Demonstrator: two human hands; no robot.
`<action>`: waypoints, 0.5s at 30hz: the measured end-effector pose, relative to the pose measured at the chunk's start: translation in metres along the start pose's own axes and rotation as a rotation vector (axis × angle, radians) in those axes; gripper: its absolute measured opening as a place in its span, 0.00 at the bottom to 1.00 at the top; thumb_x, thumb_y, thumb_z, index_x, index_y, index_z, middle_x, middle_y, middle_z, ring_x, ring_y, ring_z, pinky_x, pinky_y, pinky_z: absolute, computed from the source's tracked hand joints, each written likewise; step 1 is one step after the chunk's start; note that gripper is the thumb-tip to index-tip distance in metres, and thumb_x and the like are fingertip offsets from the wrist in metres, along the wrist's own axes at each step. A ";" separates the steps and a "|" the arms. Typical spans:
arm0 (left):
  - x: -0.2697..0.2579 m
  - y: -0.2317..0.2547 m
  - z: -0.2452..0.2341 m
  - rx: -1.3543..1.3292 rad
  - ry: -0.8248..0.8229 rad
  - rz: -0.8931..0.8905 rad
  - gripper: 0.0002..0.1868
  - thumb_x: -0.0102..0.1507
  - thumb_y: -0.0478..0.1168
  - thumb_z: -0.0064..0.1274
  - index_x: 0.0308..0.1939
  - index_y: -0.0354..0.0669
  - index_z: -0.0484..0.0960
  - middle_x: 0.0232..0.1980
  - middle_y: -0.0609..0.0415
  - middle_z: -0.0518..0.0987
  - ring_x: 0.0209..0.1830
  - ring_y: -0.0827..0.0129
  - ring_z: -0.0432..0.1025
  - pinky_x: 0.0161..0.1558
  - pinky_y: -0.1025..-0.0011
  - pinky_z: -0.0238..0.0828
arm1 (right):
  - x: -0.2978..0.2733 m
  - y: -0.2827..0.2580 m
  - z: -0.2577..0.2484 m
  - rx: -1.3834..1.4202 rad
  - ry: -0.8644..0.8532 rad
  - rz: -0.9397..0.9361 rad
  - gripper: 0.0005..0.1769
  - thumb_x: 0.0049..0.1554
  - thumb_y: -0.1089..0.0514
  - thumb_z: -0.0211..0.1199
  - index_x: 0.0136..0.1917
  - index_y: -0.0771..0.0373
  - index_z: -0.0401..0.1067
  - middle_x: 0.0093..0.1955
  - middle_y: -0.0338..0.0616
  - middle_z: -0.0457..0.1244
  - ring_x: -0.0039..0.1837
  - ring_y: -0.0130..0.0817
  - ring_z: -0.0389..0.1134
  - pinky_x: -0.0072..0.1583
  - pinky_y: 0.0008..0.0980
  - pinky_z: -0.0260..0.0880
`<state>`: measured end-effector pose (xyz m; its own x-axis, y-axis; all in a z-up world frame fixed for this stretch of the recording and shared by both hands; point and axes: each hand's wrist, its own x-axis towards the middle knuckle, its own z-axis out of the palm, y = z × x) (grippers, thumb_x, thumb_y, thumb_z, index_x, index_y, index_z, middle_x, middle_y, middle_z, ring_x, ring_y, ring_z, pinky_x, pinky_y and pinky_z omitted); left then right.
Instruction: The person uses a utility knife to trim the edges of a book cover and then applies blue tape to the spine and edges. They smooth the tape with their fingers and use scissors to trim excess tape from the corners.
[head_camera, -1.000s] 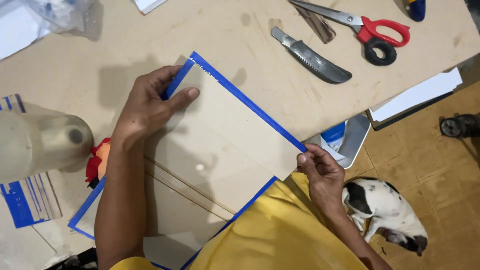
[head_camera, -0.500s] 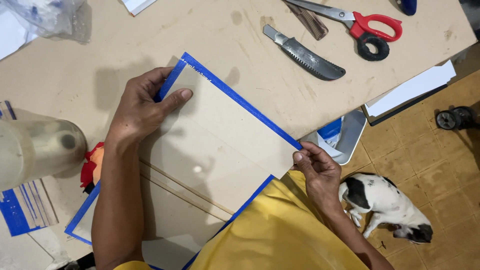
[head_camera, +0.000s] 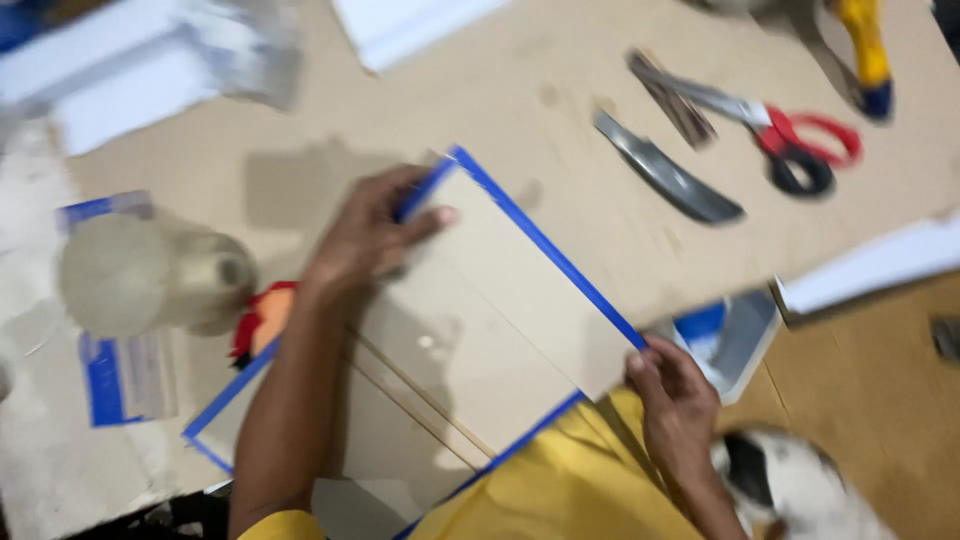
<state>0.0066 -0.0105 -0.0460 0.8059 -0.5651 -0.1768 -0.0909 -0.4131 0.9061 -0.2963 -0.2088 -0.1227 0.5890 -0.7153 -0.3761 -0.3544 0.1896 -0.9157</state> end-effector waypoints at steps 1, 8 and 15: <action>0.000 0.000 0.002 -0.095 -0.031 -0.023 0.18 0.61 0.44 0.64 0.52 0.44 0.84 0.43 0.65 0.79 0.41 0.79 0.71 0.43 0.78 0.69 | 0.000 0.000 0.000 0.035 0.032 0.052 0.17 0.58 0.59 0.67 0.60 0.67 0.76 0.42 0.42 0.65 0.47 0.32 0.67 0.52 0.35 0.76; -0.002 0.015 0.001 -0.143 -0.093 -0.093 0.13 0.61 0.43 0.63 0.48 0.45 0.86 0.39 0.66 0.81 0.39 0.81 0.74 0.43 0.79 0.70 | 0.008 0.026 -0.007 0.189 0.038 0.069 0.16 0.59 0.63 0.65 0.61 0.65 0.75 0.48 0.41 0.67 0.53 0.34 0.70 0.56 0.39 0.79; -0.002 0.021 0.001 -0.140 -0.110 -0.141 0.17 0.60 0.45 0.63 0.50 0.44 0.85 0.43 0.63 0.84 0.44 0.78 0.78 0.48 0.78 0.74 | 0.007 0.029 -0.007 0.208 0.033 0.039 0.16 0.59 0.62 0.66 0.61 0.65 0.75 0.47 0.41 0.67 0.51 0.34 0.70 0.55 0.38 0.78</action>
<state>0.0027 -0.0181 -0.0272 0.7354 -0.5865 -0.3395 0.1062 -0.3950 0.9125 -0.3073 -0.2131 -0.1512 0.5523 -0.7260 -0.4098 -0.2167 0.3496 -0.9115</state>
